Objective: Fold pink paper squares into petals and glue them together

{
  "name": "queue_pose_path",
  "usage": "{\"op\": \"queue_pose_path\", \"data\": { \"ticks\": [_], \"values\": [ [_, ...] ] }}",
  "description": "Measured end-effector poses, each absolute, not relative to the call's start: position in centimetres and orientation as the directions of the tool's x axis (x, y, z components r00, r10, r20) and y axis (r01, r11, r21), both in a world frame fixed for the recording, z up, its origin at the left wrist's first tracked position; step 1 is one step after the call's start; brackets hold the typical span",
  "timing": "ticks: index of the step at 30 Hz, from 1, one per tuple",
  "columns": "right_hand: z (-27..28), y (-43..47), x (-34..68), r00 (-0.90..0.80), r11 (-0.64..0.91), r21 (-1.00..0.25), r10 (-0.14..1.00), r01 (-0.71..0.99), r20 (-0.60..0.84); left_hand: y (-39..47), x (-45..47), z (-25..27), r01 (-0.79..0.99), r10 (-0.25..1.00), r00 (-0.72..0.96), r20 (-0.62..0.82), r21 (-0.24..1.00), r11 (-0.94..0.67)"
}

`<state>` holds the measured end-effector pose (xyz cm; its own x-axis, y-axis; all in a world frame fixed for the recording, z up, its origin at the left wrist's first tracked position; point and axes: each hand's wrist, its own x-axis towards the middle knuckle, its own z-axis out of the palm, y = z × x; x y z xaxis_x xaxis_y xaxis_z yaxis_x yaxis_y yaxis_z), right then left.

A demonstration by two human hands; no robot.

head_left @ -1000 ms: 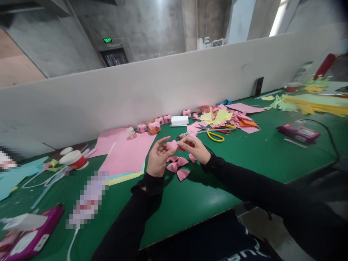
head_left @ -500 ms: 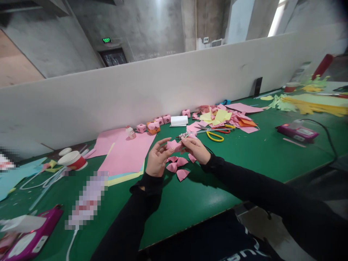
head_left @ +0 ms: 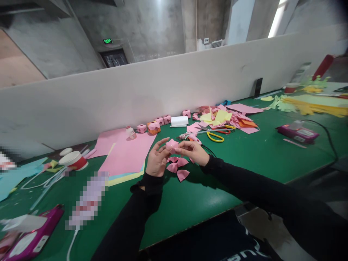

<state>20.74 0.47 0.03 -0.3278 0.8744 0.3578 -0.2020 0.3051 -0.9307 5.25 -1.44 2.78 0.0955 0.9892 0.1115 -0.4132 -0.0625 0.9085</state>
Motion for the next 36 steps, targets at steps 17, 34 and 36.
{"op": "queue_pose_path", "data": {
  "ticks": [17,34,36],
  "values": [
    [0.6,-0.5,21.7,-0.199,0.805,-0.462,0.555,0.371,0.807,-1.7,5.2,2.5,0.113,0.909,-0.013,0.416,0.904,-0.412],
    [0.7,1.2,22.4,-0.294,0.554,-0.820,0.815,0.143,0.499,-2.2,4.8,2.5,0.295,0.876,0.156,0.457,0.825,-0.483],
    [0.7,1.4,22.5,-0.305,0.537,-0.832,0.823,0.142,0.479,-2.2,4.8,2.4,0.266,0.873,0.170,0.457,0.832,-0.487]
  ]
}}
